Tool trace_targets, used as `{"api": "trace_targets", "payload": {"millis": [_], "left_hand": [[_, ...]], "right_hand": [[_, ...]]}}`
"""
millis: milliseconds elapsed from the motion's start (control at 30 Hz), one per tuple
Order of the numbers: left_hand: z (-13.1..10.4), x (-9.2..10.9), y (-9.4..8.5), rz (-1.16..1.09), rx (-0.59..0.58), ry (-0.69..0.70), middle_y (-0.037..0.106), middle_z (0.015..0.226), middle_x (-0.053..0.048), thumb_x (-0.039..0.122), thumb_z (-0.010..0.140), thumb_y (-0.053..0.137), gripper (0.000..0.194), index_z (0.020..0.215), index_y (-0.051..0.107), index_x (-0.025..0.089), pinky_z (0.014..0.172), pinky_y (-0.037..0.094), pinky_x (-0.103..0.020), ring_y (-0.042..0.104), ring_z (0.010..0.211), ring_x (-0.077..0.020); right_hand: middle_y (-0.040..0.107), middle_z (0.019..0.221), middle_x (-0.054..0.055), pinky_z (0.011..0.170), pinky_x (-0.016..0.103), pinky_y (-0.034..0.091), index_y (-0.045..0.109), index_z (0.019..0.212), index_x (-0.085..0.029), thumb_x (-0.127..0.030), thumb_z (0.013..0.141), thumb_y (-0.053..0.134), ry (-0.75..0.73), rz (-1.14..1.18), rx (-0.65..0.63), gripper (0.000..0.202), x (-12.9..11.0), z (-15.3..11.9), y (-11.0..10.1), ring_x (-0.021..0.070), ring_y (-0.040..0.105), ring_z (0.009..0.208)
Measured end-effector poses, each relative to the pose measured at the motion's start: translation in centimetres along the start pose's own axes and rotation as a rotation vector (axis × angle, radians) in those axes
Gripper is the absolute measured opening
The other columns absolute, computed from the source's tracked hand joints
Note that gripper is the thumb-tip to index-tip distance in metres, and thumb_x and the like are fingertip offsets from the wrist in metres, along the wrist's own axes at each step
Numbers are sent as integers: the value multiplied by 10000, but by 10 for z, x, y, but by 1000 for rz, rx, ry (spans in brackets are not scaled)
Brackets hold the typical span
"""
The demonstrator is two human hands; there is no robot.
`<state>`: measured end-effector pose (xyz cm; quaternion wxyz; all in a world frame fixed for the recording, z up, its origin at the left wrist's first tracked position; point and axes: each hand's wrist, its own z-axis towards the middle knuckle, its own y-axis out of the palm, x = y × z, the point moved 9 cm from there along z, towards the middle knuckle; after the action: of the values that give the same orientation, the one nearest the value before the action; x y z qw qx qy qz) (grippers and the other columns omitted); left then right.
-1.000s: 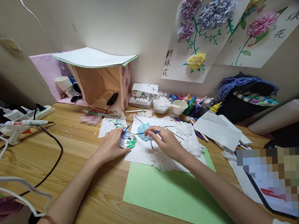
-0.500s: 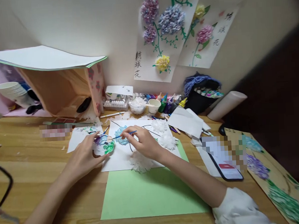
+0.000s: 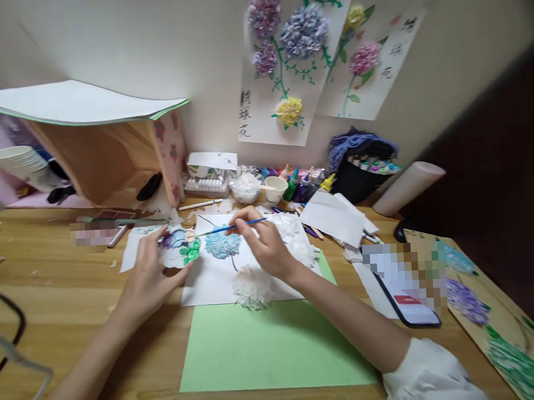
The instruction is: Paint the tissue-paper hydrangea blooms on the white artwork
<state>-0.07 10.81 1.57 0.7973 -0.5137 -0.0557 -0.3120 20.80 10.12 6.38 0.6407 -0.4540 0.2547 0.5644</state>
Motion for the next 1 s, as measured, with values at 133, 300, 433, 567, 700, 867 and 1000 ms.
{"api": "trace_targets", "payload": {"millis": [133,300,433,567,700,867,1000], "left_hand": [[-3,13,-5,-75,9,-1,454,1300,-130,360,800,662,728,1400,272,227,1061,414,-464,462,1249,-291],[-6,24,-12,-142,22,19,445,1310,-131,303,789,671,733,1399,274,212,1084,389,-442,447,1260,-268],[-7,29,-12,-171,3,44,439,1330,-136,284,783,679,742,1399,273,214,1090,384,-446,432,1278,-271],[-8,33,-13,-186,-8,71,452,1324,-143,285,783,681,739,1397,277,211,1073,402,-451,446,1265,-274],[-8,34,-14,-194,2,83,460,1332,-146,291,782,686,760,1409,263,222,1067,404,-468,454,1266,-283],[-7,33,-14,-192,6,86,469,1324,-142,305,777,698,766,1405,269,220,1054,417,-452,465,1252,-278],[-7,33,-13,-183,3,79,475,1316,-142,311,779,695,758,1401,274,210,1046,422,-440,472,1241,-273]], "right_hand": [[628,822,26,778,302,498,578,871,-204,-346,970,410,-54,-39,24,242,-6,-2,-6,150,631,815],[640,822,32,762,321,490,585,882,-210,-298,972,405,-125,-149,12,220,-14,-5,-4,165,624,824],[647,842,38,735,325,479,586,901,-218,-255,967,404,-195,-242,-23,197,-21,-8,2,168,621,817],[653,839,37,725,319,472,588,905,-220,-225,960,412,-232,-294,-54,185,-25,-9,6,165,622,809],[651,835,41,713,328,477,589,907,-219,-227,958,409,-238,-286,-42,187,-27,-10,4,175,625,798],[648,825,41,708,329,481,591,903,-215,-224,954,415,-257,-292,-44,184,-31,-10,2,173,621,789],[648,827,43,716,336,486,597,897,-215,-240,959,412,-230,-270,-31,197,-28,-9,-1,175,627,797]]}}
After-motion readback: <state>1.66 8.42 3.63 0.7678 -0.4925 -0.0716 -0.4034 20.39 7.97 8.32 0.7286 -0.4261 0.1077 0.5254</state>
